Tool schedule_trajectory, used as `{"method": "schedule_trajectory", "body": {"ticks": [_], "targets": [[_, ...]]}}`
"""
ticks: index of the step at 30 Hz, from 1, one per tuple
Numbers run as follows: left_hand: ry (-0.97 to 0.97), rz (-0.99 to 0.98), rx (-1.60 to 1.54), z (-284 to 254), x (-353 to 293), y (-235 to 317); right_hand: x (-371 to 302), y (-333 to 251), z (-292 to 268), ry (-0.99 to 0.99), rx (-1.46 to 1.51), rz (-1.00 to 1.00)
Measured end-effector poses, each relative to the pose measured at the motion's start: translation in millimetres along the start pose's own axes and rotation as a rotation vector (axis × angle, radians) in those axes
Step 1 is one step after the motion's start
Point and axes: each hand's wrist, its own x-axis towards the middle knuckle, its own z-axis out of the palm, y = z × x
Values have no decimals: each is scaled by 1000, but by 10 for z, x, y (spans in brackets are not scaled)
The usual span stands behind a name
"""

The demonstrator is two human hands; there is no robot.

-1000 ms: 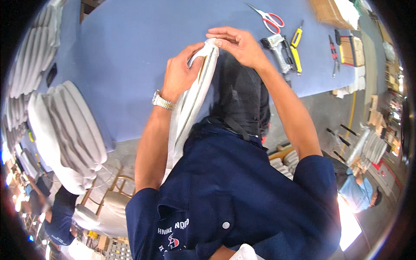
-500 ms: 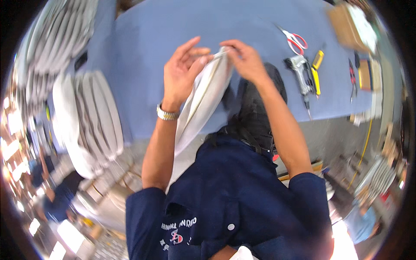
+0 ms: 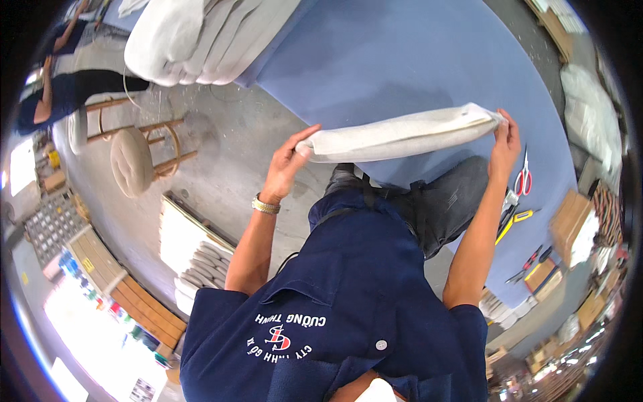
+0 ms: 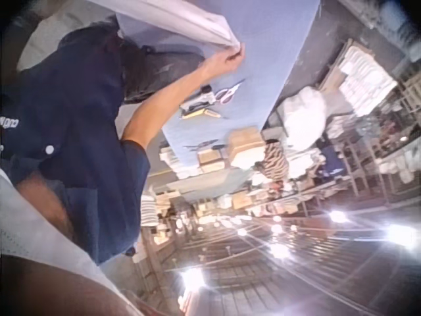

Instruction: The person staples fabric onto cushion cores using a pneumatic staple gun, trims excess fabric with a utility knife and scissors, and stacks finished cushions. The person repeats this process for multiple cushions on a blue worktable.

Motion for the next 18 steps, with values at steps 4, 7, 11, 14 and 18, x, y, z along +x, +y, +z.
{"method": "schedule_trajectory", "body": {"ticks": [4,7,11,14,18], "targets": [[-45,-35,132,100,-44,175,-8,-412,-145,-34,-351,-36],[-72,11,100,99,-25,207,-145,-947,66,-119,-359,-311],[-83,14,112,104,17,326,-792,-1817,865,-749,-383,-615],[-87,-4,94,128,18,331,-845,-1622,1372,-1014,-385,-702],[-109,23,69,179,63,416,-806,-1728,1514,-1084,-641,-319]]}}
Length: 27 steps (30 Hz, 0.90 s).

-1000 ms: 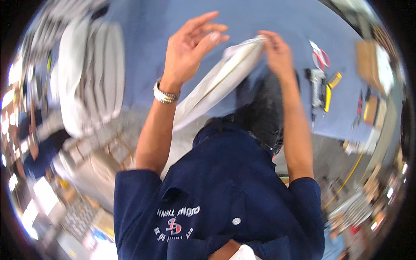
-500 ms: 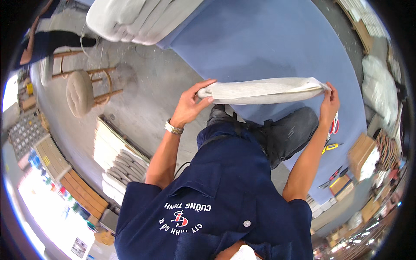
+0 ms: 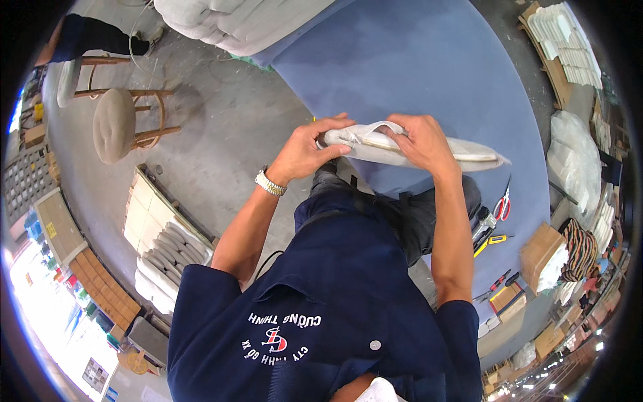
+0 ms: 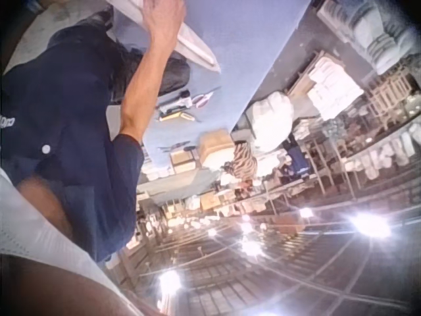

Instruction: The person staples fabric onto cushion cores using a pneumatic staple gun, trims excess fabric with a utility knife and scissors, and stacks finished cushions. The person repeats this process for multiple cushions on a blue worktable.

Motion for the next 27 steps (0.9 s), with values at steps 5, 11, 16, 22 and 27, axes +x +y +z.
{"method": "schedule_trajectory", "body": {"ticks": [5,11,16,22,27], "targets": [[-109,244,220,23,182,147,-159,-32,-100,93,26,80],[-131,167,192,-95,264,45,-49,-8,137,338,144,-360],[-63,100,203,-134,203,-82,213,-165,196,150,36,-399],[21,111,236,-100,82,-177,368,-233,325,96,-35,-371],[19,31,325,-115,-38,-81,386,-300,433,51,-5,-310]]}}
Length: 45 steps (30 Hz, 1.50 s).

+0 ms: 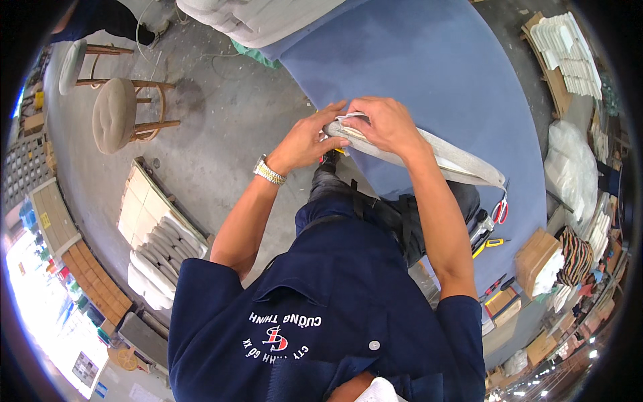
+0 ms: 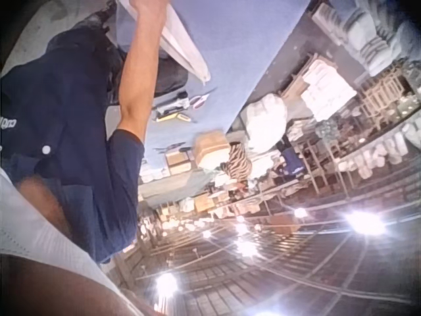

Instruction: The person staples fabric onto cushion cores using a pneumatic staple gun, trims excess fabric with a utility knife and scissors, and stacks finished cushions. The person repeats this process for multiple cushions on a blue worktable.

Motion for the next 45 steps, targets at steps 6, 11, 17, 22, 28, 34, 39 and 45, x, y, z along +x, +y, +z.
{"method": "schedule_trajectory", "body": {"ticks": [6,11,17,22,28,34,39,45], "targets": [[150,27,-43,129,-163,-49,-71,63,152,17,122,30],[235,83,-67,237,-202,-99,-237,157,161,54,320,-85],[293,105,-84,228,-23,-72,-224,256,-60,-64,261,-66],[398,68,4,342,-144,-122,14,289,-94,-214,146,-100],[438,-30,-67,396,-362,-231,56,199,308,-154,121,-182],[461,-76,-162,423,-321,-93,40,211,333,-54,44,-203],[467,-107,-137,432,-322,-81,61,229,408,-26,37,-195],[463,-104,-143,430,-299,-98,63,217,333,-88,21,-155]]}}
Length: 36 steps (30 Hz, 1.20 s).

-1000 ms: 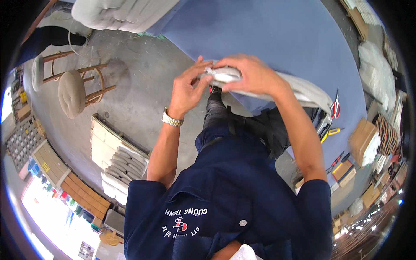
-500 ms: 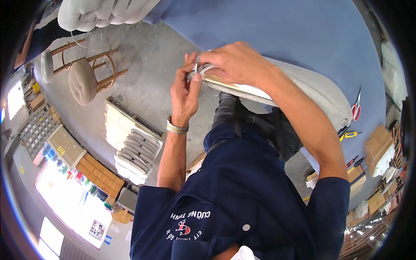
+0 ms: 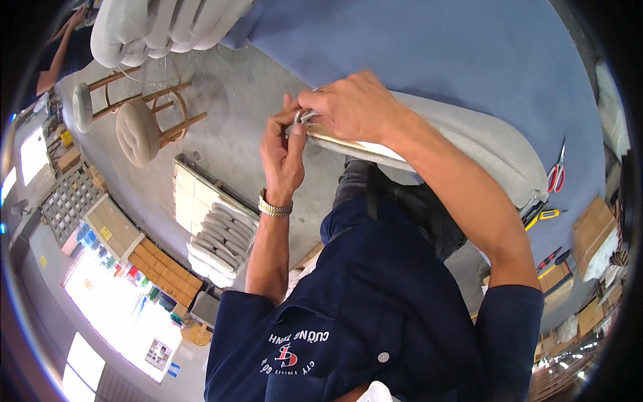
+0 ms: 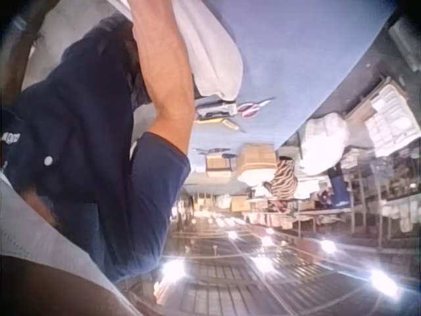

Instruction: The person staples fabric onto cushion cores using a pneumatic staple gun, trims excess fabric with a utility knife and scissors, and stacks finished cushions. The person repeats this process for multiple cushions on a blue worktable.

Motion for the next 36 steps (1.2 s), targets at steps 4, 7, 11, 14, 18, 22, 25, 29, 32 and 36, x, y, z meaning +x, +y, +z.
{"method": "schedule_trajectory", "body": {"ticks": [4,7,11,14,18,22,25,29,32,36], "targets": [[-1,18,4,6,-39,-136,-66,83,71,46,85,-33],[-160,27,-32,-41,-7,8,-157,36,-175,-29,102,56],[-341,196,274,-212,146,66,-529,22,-376,-2,74,84],[-487,252,386,-293,361,103,-987,-9,-772,-73,-97,306],[-624,360,381,-274,490,74,-1943,21,-1061,66,-390,559],[-677,357,369,-244,490,-51,-2546,-24,-839,316,-300,403],[-687,441,373,-241,555,-10,-2646,-178,-640,563,-357,251],[-710,701,346,-50,895,349,-2945,-233,-348,615,-129,590],[-761,879,341,143,1154,536,-3199,-6,-40,630,-52,693],[-871,865,538,33,1269,87,-3398,374,533,879,38,876]]}}
